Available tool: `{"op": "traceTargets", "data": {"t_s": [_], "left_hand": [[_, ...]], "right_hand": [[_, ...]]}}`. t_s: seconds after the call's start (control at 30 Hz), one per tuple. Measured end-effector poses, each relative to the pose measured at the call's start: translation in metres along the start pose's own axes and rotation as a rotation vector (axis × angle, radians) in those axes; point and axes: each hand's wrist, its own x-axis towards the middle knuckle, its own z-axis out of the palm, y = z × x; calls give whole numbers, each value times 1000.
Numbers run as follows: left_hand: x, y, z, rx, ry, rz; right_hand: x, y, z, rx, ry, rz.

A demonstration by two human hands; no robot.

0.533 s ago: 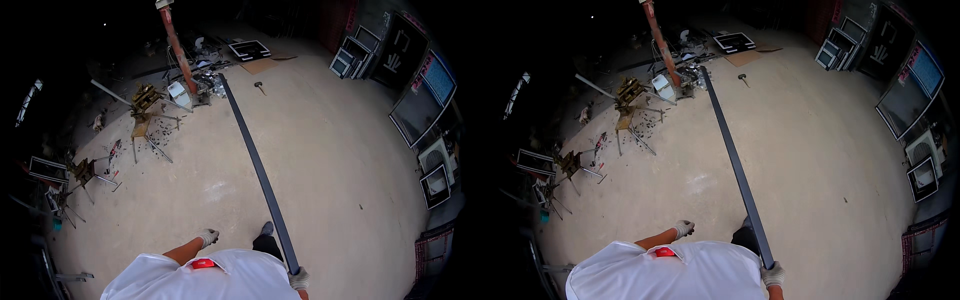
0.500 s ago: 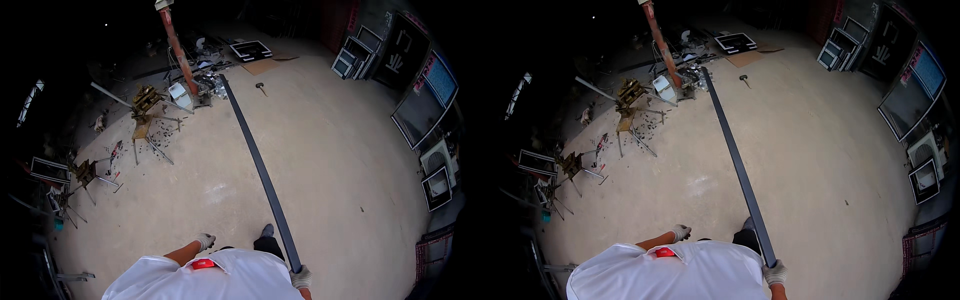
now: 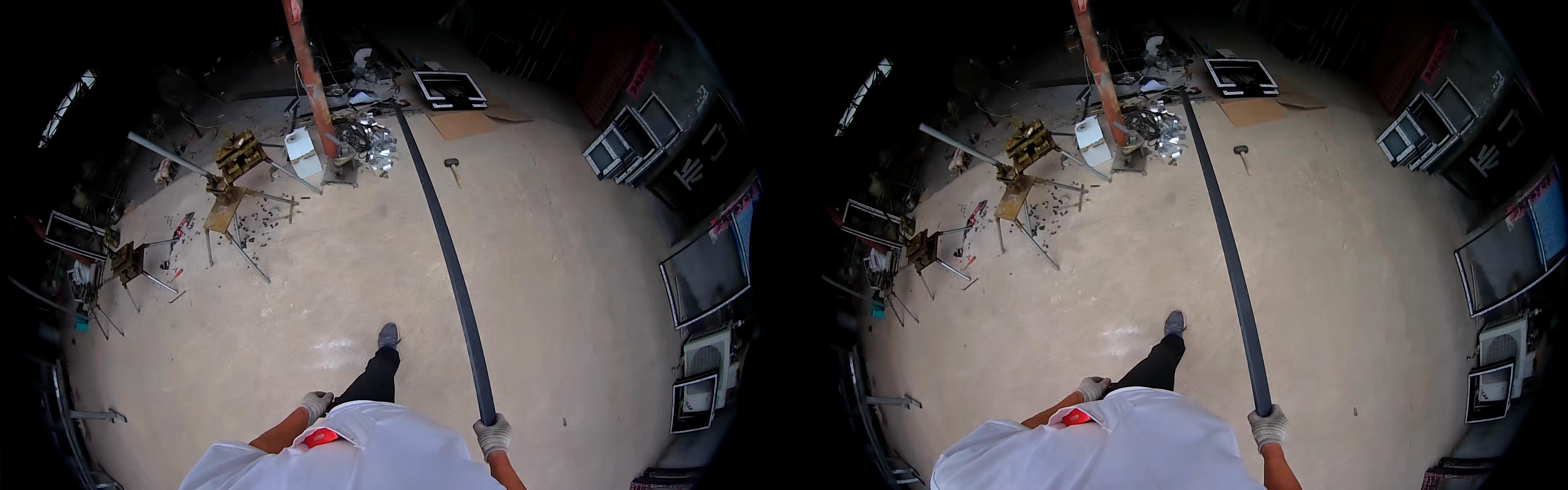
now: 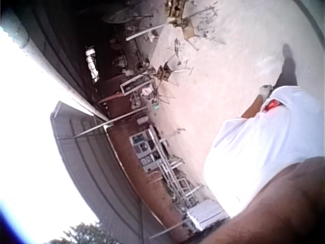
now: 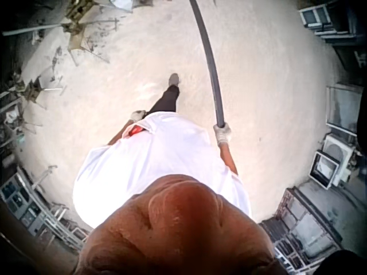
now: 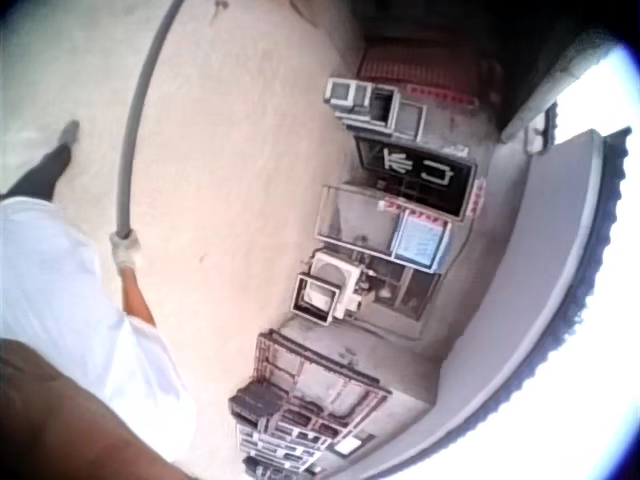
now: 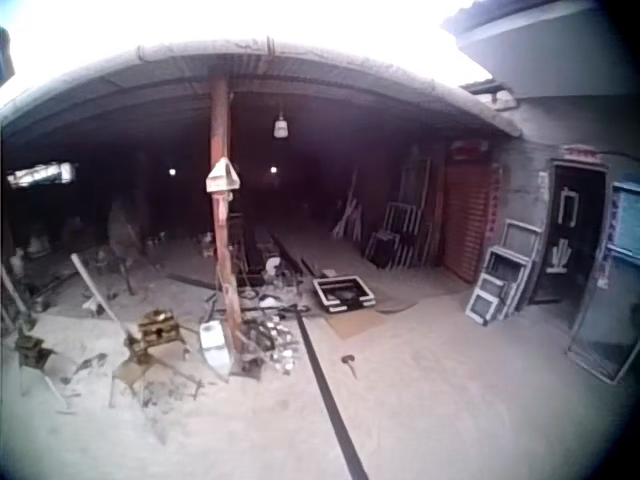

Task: The person walks through a workshop, picks up a metal window frame, and places it on a stand. They then use a tape measure to measure the frame's dimensions before moving to another stack of frames.

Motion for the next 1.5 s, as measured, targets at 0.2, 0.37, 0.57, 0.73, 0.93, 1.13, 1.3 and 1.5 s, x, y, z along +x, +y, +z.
{"op": "traceTargets", "data": {"t_s": [0.2, 0.37, 0.57, 0.73, 0.93, 1.13, 1.3, 1.5], "left_hand": [[108, 156, -48, -117, -26, -44], [150, 364, -108, -252, 68, 169], [176, 544, -101, -419, 72, 339], [225, 578, -46, -385, 105, 118], [229, 597, -2, -115, 74, -145], [283, 670, 9, -525, 125, -238], [339, 797, -27, -505, 58, -211], [474, 908, -85, -422, -33, -255]], "right_hand": [[92, -112, -3, 31, 14, -29], [165, -199, -41, 58, 5, -9], [292, -276, -70, 11, 14, -89], [449, -336, -93, -117, 35, -202], [594, -446, -167, -112, -52, -248], [700, -556, -188, -164, -78, -339], [772, -658, -166, -204, -110, -363], [844, -791, -144, -366, -87, -401]]}}
